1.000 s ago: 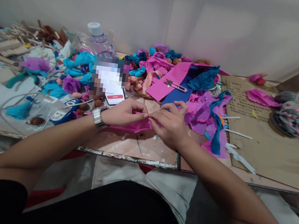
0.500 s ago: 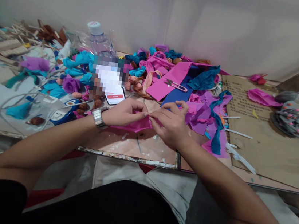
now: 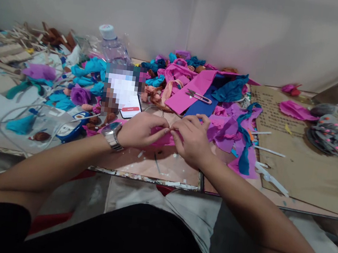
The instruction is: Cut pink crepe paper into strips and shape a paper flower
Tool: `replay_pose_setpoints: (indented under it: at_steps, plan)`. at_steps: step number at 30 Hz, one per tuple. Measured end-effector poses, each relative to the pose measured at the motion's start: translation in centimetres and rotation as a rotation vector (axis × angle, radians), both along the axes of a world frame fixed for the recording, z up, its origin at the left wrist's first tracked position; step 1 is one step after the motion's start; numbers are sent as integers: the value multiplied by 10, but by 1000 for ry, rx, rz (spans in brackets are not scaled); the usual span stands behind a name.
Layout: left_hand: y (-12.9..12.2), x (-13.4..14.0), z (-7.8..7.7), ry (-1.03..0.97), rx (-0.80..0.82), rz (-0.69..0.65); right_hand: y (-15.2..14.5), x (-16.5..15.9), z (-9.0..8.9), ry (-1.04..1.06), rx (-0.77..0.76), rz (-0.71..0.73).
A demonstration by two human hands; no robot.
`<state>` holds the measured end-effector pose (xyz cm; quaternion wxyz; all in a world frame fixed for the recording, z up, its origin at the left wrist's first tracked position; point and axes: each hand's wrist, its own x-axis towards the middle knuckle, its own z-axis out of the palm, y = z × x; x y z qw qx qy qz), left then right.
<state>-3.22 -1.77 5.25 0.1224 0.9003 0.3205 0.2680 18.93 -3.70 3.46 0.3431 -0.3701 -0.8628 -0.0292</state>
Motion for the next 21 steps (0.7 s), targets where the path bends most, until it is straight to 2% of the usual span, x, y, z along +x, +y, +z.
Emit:
replay_pose_setpoints:
  at_steps: [4, 8, 14, 21]
  plan:
    - [3, 0, -7, 52, 154, -9, 0, -1, 0, 3, -15, 0]
    - [4, 1, -12, 81, 228, 0, -1, -2, 0, -21, -50, 0]
    - [2, 2, -12, 81, 208, -36, 1, -1, -4, -50, -36, 34]
    - [6, 0, -12, 74, 158, -9, 4, 2, -1, 1, -43, 9]
